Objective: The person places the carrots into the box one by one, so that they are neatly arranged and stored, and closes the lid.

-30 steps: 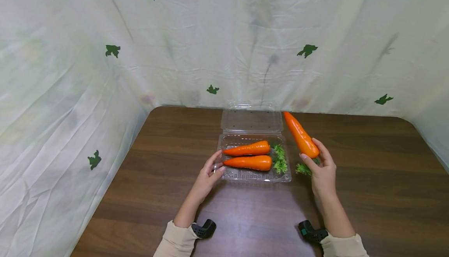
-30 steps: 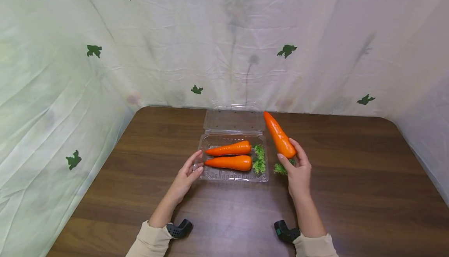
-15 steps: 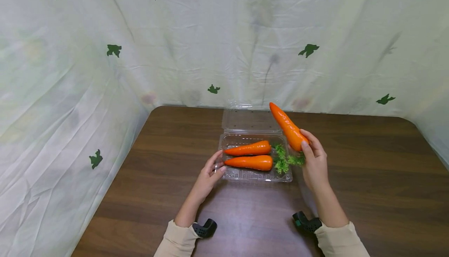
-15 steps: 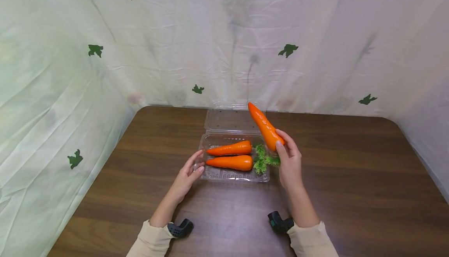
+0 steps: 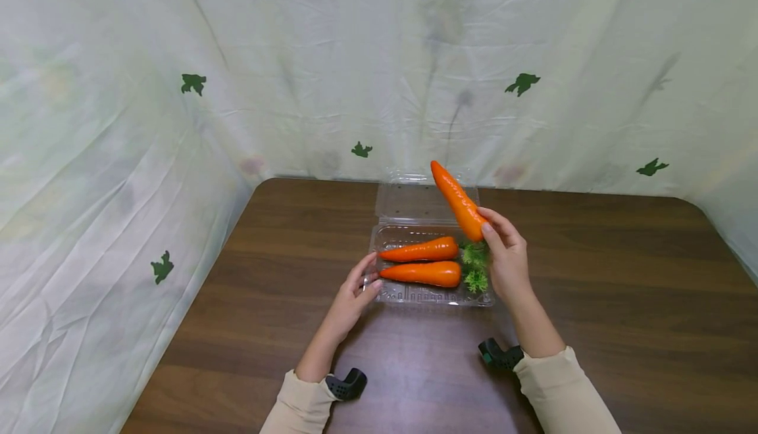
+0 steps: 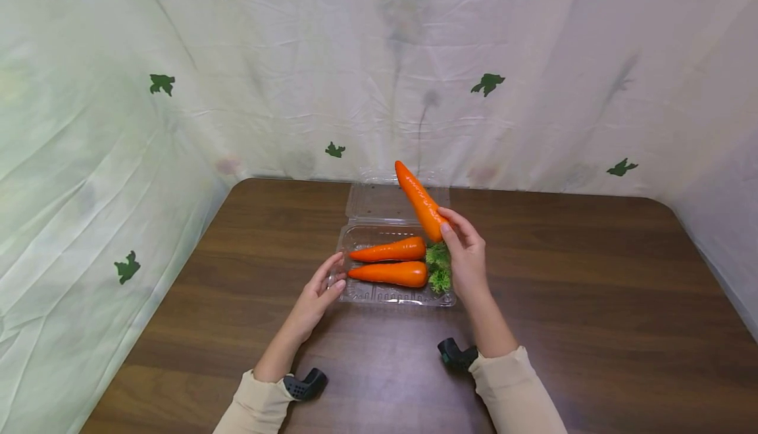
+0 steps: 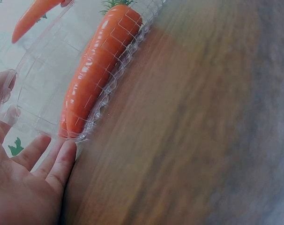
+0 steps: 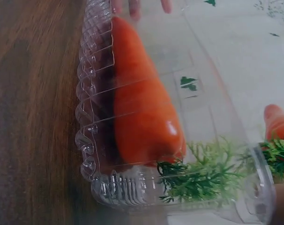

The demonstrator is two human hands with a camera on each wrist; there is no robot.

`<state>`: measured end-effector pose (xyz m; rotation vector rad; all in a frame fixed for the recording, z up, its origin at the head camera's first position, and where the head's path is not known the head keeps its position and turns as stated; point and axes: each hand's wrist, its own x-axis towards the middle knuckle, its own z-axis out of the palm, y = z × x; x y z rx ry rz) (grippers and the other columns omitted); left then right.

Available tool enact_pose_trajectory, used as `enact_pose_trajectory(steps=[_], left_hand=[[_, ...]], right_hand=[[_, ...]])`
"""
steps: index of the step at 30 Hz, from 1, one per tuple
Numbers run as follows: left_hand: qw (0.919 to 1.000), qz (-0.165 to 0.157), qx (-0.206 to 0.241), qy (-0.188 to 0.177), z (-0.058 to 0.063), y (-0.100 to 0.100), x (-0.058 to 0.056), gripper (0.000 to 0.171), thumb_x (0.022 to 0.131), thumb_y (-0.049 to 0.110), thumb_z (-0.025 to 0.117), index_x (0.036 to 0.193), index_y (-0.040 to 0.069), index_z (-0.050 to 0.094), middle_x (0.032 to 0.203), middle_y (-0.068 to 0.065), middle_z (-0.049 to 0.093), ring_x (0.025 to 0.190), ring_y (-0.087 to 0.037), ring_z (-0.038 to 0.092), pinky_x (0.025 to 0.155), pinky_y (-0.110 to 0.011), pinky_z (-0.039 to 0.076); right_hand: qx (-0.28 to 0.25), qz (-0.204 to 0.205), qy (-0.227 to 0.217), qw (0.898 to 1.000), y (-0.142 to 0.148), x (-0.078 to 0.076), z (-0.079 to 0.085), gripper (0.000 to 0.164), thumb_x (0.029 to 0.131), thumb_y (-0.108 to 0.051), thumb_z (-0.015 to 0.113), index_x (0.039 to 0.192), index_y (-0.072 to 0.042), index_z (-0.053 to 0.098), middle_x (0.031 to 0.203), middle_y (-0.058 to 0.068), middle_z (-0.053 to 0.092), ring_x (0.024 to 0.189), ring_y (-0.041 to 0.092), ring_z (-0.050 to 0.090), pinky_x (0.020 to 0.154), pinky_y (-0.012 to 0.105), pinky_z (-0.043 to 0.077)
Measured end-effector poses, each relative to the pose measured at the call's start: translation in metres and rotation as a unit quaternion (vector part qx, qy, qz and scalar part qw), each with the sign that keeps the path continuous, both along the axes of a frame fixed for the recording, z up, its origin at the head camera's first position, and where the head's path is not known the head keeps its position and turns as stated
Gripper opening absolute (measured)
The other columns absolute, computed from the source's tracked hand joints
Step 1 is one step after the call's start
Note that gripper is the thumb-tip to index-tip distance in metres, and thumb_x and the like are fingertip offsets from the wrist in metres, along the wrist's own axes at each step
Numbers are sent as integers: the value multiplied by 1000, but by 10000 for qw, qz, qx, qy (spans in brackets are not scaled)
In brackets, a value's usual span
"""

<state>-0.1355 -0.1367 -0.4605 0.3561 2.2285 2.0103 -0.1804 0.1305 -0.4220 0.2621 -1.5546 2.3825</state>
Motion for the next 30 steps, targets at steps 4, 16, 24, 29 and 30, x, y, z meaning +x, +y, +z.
enact_pose_trajectory(steps=[4,16,24,29,30], left_hand=[[10000,0,1,-18,0,0,0,55,90,8,53,140,6,29,137,-23,31,118,-38,39,91,-43,38],[10000,4,50,32,-1,0,0,55,90,7,53,139,5,29,136,-25,31,117,-39,39,91,-38,39],[10000,-29,42,32,-1,0,0,55,91,7,52,140,4,28,136,-24,30,118,-39,39,89,-32,40],[10000,-28,48,14,-1,0,0,55,91,8,52,140,5,29,137,-24,30,118,-38,39,91,-38,39],[10000,-28,48,15,-1,0,0,55,91,8,52,140,5,29,137,-24,30,118,-38,39,91,-39,39]], right_hand=[[-56,101,95,9999,-3,-7,-2,26,88,0,55,113,2,58,110,8,55,95,21,51,77,24,45],[621,856,-361,9937,4,-4,-12,37,82,8,59,117,8,46,111,8,52,98,18,55,73,26,49],[1520,1359,-126,9789,10,5,-19,33,80,8,61,110,10,47,112,11,52,96,18,55,76,27,48],[1884,1532,6,9701,12,9,-19,35,78,9,63,108,12,48,115,21,48,99,19,56,76,28,49],[1937,1581,11,9682,13,10,-19,35,77,9,64,108,11,48,116,23,48,99,19,56,76,28,49]])
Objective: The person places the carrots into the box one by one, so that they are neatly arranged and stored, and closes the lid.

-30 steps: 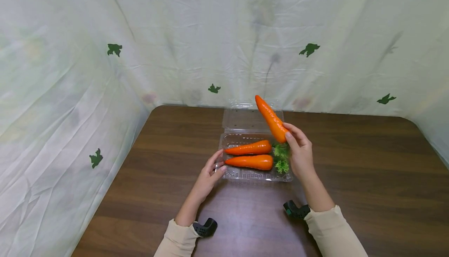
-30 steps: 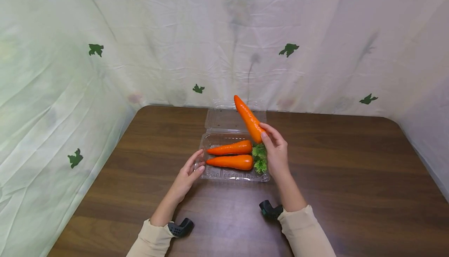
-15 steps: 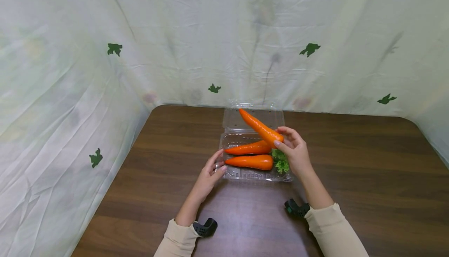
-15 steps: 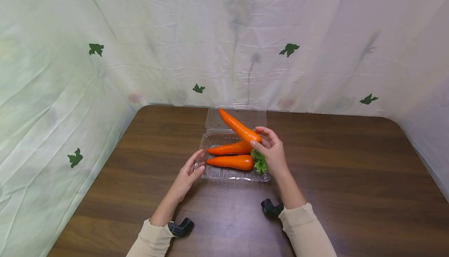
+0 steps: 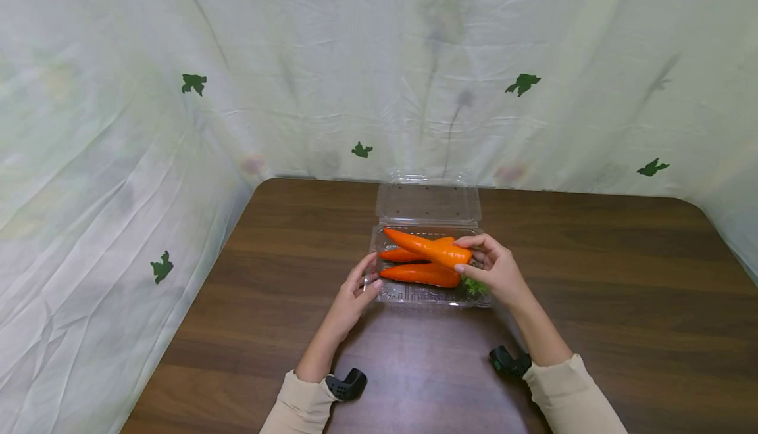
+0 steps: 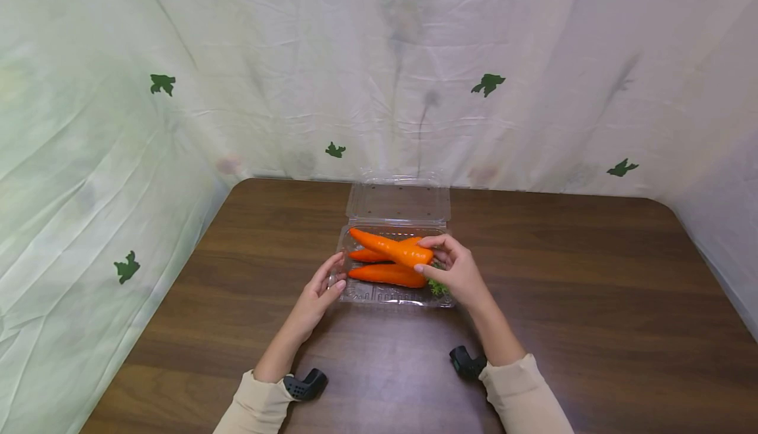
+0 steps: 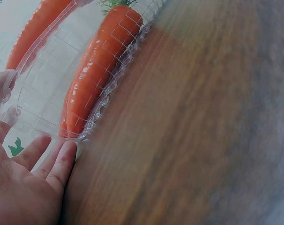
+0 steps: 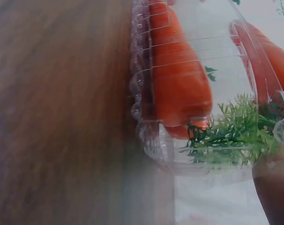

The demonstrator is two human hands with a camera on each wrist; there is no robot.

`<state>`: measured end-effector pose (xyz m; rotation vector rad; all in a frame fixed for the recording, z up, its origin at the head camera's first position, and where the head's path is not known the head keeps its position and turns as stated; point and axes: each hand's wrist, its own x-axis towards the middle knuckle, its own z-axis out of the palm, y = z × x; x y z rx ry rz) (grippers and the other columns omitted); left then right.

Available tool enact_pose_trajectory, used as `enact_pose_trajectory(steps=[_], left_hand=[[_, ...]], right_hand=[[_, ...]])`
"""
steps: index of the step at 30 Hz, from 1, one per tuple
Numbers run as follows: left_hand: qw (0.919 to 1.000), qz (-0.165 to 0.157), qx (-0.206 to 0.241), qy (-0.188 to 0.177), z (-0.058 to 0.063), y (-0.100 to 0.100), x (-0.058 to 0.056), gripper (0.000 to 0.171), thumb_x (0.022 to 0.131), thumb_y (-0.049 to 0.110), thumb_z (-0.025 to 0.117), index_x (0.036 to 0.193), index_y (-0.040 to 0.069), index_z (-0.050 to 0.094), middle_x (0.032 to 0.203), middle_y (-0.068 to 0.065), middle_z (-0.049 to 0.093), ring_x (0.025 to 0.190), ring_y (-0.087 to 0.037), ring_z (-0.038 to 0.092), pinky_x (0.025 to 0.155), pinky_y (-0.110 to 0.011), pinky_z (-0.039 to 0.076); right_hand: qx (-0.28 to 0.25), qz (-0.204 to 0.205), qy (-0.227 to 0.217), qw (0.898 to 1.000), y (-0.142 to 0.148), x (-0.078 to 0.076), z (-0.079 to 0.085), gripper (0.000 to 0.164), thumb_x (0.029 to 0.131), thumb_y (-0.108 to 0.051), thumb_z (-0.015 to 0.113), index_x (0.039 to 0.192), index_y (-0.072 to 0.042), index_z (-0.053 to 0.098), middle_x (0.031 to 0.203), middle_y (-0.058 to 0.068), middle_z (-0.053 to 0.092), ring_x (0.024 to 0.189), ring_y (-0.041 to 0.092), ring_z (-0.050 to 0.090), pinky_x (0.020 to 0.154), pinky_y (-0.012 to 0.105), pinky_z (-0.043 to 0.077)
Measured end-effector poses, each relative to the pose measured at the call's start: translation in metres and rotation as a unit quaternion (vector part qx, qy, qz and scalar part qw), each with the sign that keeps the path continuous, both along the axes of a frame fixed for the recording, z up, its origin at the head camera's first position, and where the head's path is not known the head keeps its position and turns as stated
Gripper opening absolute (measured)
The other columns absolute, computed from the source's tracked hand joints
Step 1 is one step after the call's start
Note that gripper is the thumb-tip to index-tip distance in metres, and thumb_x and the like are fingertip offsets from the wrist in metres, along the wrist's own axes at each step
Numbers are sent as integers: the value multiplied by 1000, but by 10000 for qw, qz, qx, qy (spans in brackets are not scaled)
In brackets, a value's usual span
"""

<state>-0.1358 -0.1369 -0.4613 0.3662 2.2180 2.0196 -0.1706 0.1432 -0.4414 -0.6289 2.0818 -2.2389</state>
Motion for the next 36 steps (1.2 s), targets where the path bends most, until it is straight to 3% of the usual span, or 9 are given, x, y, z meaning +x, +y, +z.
enact_pose_trajectory(steps=[4,18,26,31,36], left_hand=[[10000,0,17,31,-1,1,0,54,90,7,52,139,5,29,137,-24,30,118,-39,39,91,-40,38],[10000,6,24,60,-2,2,-1,55,90,6,52,139,3,28,138,-23,30,116,-35,42,86,-24,40],[10000,45,18,-21,-1,2,-1,55,90,6,53,139,5,29,138,-23,30,117,-35,41,89,-28,40],[10000,21,34,-51,-1,1,-1,55,90,6,53,140,6,29,138,-23,29,119,-37,39,92,-37,38],[10000,7,42,-71,-2,1,-2,55,90,6,53,140,6,28,138,-23,29,119,-38,39,91,-35,39]], right_hand=[[117,265,-70,9996,3,3,-2,35,78,8,64,109,9,48,118,24,45,100,20,56,74,30,50],[776,1060,39,9913,4,-1,-3,32,77,4,66,105,7,51,111,22,52,102,21,55,76,30,48],[1112,1302,-13,9852,0,-3,0,30,77,7,65,104,5,53,110,19,52,100,23,54,77,29,47],[1700,1261,47,9773,-6,3,18,29,77,4,66,103,6,53,108,19,53,102,29,52,80,30,45],[2181,1233,26,9681,-10,8,30,32,77,1,68,104,6,52,109,19,54,105,30,51,87,39,41]])
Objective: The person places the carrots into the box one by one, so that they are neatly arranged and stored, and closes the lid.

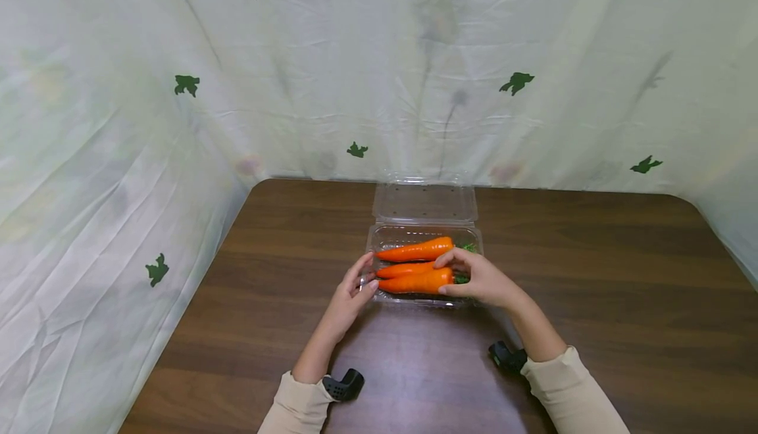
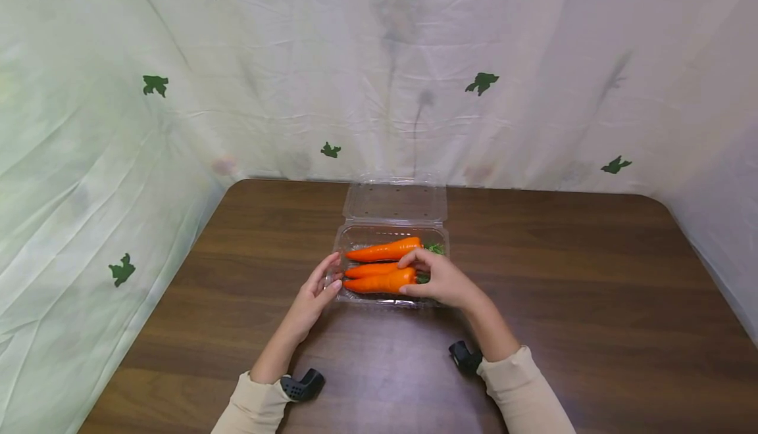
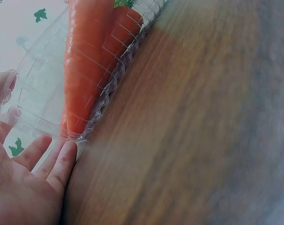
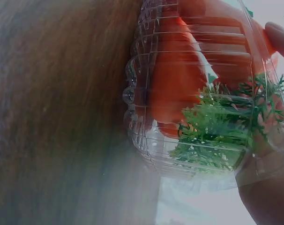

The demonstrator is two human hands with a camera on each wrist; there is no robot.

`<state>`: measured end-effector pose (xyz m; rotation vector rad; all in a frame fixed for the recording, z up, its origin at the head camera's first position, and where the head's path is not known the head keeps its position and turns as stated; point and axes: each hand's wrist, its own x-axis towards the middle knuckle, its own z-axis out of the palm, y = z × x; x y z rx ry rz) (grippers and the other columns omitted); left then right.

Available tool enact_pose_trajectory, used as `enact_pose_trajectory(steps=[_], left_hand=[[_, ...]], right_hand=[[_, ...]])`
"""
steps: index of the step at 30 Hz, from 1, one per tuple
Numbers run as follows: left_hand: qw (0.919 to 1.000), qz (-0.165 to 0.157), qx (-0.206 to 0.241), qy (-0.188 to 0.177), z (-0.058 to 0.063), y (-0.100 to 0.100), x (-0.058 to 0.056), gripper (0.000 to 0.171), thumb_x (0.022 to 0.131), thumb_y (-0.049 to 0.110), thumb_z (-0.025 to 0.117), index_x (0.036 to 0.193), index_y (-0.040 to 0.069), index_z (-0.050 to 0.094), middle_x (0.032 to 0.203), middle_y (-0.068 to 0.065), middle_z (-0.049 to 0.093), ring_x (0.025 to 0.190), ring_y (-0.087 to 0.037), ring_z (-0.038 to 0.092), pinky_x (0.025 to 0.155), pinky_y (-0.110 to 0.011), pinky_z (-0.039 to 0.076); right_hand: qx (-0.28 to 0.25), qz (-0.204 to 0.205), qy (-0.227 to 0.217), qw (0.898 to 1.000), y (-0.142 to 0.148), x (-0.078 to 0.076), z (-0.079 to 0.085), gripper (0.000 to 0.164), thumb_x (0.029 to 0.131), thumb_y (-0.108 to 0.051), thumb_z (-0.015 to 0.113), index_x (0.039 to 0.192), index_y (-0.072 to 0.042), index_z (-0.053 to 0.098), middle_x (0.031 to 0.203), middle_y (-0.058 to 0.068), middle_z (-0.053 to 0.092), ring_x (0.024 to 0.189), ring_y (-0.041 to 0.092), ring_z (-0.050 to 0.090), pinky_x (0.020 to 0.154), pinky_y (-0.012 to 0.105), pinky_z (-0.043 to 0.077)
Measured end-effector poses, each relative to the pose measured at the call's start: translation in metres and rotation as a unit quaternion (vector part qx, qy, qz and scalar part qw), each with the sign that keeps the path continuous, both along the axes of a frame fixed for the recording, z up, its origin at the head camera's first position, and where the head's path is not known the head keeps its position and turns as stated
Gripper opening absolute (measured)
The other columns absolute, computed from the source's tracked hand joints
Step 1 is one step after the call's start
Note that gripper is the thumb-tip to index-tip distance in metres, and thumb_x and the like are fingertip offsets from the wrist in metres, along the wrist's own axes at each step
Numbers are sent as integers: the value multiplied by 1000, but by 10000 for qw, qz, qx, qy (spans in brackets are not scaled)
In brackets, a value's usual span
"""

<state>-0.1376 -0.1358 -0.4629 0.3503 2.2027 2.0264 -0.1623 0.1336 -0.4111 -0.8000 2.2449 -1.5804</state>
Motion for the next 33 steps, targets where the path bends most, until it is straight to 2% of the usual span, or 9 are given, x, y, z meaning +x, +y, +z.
enact_pose_trajectory(steps=[5,10,14,20,26,33], left_hand=[[10000,4,-9,7,0,1,0,55,90,6,53,140,4,28,138,-23,29,118,-38,39,93,-39,38],[10000,-11,3,-27,1,2,0,55,90,6,52,140,4,28,138,-24,28,119,-38,39,91,-37,40],[10000,31,-23,-12,3,1,0,55,90,6,52,139,3,28,137,-25,29,118,-40,39,88,-35,42],[9995,175,-242,123,12,-1,-2,53,91,8,52,139,3,30,136,-23,30,117,-38,40,89,-40,40],[9976,460,-467,225,24,-8,-18,50,91,8,52,137,2,32,135,-24,32,115,-38,40,91,-46,37],[9929,682,-905,350,38,-19,-43,49,92,10,51,136,1,33,132,-23,37,114,-38,41,91,-47,36]], right_hand=[[-147,67,8,9999,2,0,-1,37,77,2,68,109,8,50,111,24,52,109,35,48,92,47,35],[-878,-51,-30,9961,7,-3,-14,35,80,6,63,111,9,50,113,30,50,109,42,46,93,49,33],[-1452,-337,-29,9888,11,-5,-24,32,82,6,60,113,7,50,114,30,49,109,42,46,92,44,36],[-2231,-929,330,9698,18,-6,-19,31,84,6,57,114,10,48,112,32,49,105,40,49,85,31,44],[-2470,-1609,726,9528,29,-14,-12,35,86,5,55,118,12,45,112,24,53,106,30,51,86,26,43],[-2316,-2436,1030,9362,39,-31,-11,35,86,2,55,120,9,46,114,28,51,105,28,52,86,22,42]])
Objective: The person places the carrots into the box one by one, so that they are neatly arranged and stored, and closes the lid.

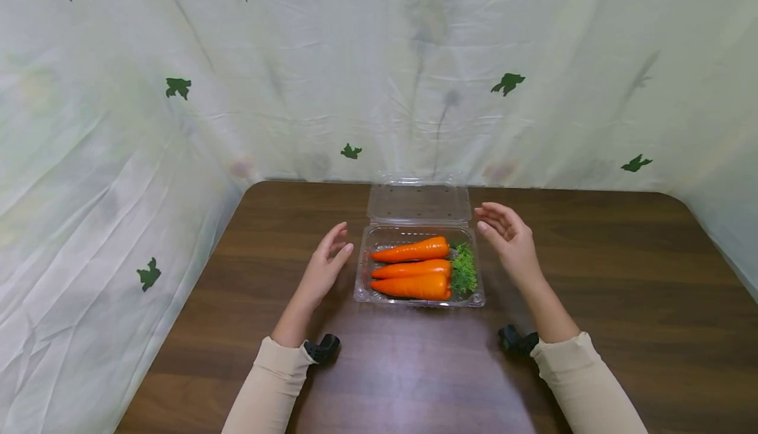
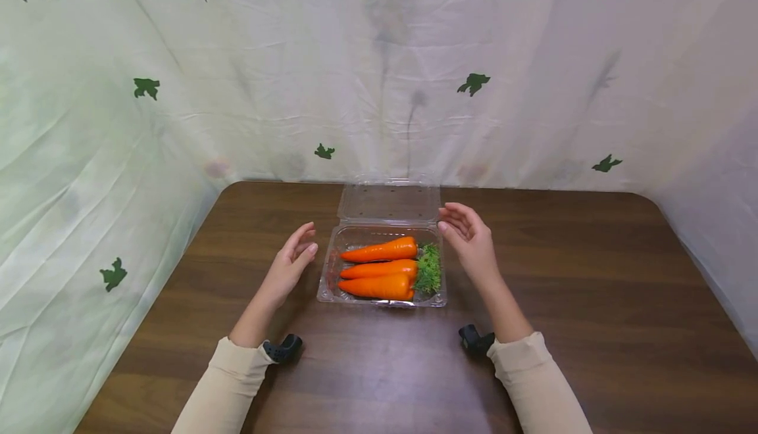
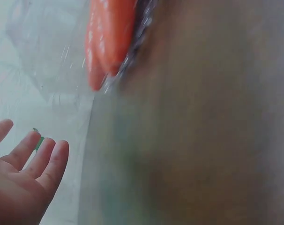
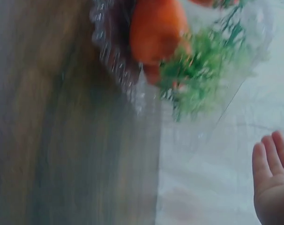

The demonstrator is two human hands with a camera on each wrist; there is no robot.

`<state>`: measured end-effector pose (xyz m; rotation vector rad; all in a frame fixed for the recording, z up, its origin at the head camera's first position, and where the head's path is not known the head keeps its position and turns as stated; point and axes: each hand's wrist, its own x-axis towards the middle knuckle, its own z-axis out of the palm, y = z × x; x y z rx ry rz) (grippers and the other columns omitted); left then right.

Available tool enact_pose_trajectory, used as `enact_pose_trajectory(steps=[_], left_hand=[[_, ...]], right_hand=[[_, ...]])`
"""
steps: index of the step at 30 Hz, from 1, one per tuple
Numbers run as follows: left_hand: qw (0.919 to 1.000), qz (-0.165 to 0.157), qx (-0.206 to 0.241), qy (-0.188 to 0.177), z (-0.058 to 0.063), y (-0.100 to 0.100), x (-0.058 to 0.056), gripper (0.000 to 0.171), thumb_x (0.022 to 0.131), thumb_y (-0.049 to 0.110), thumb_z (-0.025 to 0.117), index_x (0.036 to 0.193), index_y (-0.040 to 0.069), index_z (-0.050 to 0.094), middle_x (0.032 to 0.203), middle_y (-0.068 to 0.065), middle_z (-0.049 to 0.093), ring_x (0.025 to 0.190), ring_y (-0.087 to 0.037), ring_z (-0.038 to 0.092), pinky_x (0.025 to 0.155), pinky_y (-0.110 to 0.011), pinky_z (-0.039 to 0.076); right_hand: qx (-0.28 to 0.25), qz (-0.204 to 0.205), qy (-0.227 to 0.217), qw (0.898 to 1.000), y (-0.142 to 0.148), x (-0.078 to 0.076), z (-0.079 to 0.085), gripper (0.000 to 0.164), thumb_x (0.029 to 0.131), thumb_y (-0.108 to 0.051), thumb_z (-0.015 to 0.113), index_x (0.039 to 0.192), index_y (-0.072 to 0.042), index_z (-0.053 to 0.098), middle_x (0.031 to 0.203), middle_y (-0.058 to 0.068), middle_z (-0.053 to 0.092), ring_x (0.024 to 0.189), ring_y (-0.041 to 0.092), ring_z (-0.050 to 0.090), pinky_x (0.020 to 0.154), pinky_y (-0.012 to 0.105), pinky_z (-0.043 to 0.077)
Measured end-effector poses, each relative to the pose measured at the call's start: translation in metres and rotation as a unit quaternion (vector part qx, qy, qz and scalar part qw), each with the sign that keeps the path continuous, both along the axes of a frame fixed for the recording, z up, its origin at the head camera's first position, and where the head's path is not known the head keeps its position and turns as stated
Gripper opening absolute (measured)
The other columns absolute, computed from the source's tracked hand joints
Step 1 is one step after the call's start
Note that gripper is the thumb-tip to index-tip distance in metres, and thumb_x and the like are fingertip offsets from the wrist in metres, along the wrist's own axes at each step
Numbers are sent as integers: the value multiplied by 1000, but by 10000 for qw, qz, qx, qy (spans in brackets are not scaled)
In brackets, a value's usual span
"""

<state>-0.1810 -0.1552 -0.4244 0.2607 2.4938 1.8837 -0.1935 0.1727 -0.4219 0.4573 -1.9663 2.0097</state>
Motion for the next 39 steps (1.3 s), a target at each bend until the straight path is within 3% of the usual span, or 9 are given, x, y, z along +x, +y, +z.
enact_pose_trajectory(steps=[2,7,11,16,21,26,29,34,39], left_hand=[[9999,14,-124,25,2,-3,-10,49,92,11,52,136,2,33,132,-22,38,114,-37,41,92,-48,34],[9994,-49,-320,89,-8,-8,-41,51,92,19,53,137,5,34,132,-20,39,116,-36,39,95,-50,30],[9973,-44,-697,207,-13,-7,-63,49,91,25,53,136,9,37,131,-20,42,114,-33,43,94,-48,33],[9917,-80,-1271,157,-14,0,-83,50,91,28,52,134,6,38,128,-18,45,112,-31,45,93,-45,36],[9869,-109,-1609,-17,-15,5,-99,51,92,28,52,134,2,37,124,-18,49,111,-33,47,93,-43,36],[9809,-195,-1900,-378,-12,8,-108,54,92,33,49,134,2,36,123,-19,49,112,-32,46,94,-43,35],[9762,-302,-2053,-633,-10,12,-110,52,93,36,47,131,1,40,125,-19,49,113,-31,45,95,-43,34],[9793,-367,-1724,-994,-8,20,-110,45,92,31,49,124,-1,47,120,-19,51,107,-31,50,93,-43,36],[9855,-254,-1309,-1047,-6,24,-109,38,92,22,52,119,-3,48,114,-20,53,102,-32,51,90,-43,38]], right_hand=[[84,-197,-3,9998,1,-4,3,34,86,3,55,119,8,47,114,30,50,105,28,52,85,22,42],[395,-607,-198,9972,-2,-12,12,34,87,4,54,118,13,45,111,29,51,105,36,50,84,19,42],[588,-632,-470,9952,-3,-25,10,34,88,3,53,118,14,44,113,30,50,108,39,47,85,19,41],[904,-721,-846,9897,2,-48,-9,38,88,-4,56,120,11,44,116,30,50,109,35,48,87,28,41],[1360,-951,-1299,9775,7,-67,-29,44,89,-17,57,123,8,44,117,23,52,110,31,49,88,39,41],[1510,-905,-1932,9652,8,-75,-38,48,89,-23,57,125,5,44,117,22,53,107,32,50,88,41,41],[1353,-706,-2192,9637,7,-77,-39,48,90,-23,56,125,7,44,116,25,53,103,34,52,87,41,42],[1011,-518,-2354,9652,3,-78,-40,40,91,-17,54,121,9,48,110,27,54,85,21,59,80,34,47],[754,-593,-2272,9691,1,-77,-36,34,90,-10,54,118,8,51,103,24,56,70,6,56,69,24,49]])
